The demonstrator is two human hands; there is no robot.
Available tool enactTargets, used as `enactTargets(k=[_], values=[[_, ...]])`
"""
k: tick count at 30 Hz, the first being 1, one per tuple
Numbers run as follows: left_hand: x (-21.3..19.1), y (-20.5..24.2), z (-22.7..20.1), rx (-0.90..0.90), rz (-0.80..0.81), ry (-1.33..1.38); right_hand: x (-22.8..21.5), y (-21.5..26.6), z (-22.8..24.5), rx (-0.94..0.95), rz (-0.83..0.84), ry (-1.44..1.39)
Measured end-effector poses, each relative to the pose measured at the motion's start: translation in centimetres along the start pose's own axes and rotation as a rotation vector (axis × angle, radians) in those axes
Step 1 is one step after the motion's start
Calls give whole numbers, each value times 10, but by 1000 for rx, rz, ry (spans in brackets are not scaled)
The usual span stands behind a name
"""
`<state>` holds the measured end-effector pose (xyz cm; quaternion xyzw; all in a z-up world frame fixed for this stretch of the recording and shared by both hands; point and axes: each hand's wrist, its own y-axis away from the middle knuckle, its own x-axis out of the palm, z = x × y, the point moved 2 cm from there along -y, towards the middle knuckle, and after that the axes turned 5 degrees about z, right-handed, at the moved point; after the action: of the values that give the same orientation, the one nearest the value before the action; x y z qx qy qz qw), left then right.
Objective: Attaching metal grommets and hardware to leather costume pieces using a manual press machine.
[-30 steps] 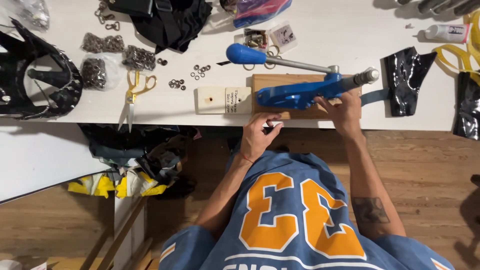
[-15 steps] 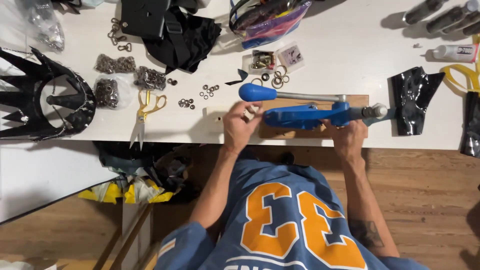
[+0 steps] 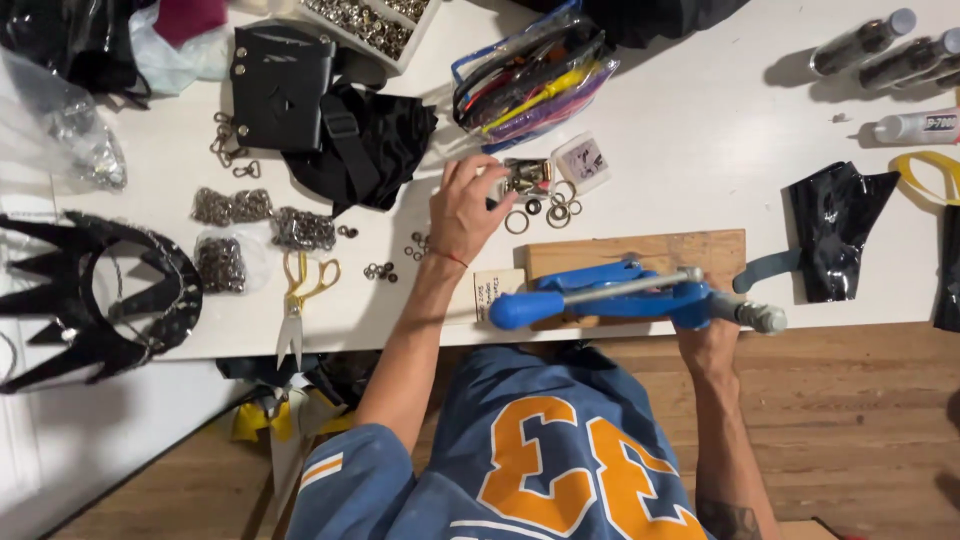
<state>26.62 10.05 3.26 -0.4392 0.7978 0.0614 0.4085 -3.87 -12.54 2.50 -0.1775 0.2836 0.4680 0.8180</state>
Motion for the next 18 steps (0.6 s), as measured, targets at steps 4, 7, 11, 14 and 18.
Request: enactTargets(k=[4,7,11,14,18], values=[[9,-14,-7,-49,115,-53,4,-4,29,136,-48,-131],[11,-20,-14,-58,98,-67,7,-2,31,101,32,127],[20,-18,-2,-78,77,-75,9,4,33,263,-29,-170],[27,-22,-1,-130,106,-76,9,8,27,333,-85,-173],[31,-26,3,-175,149,-153,12,9,20,278,-81,-342]])
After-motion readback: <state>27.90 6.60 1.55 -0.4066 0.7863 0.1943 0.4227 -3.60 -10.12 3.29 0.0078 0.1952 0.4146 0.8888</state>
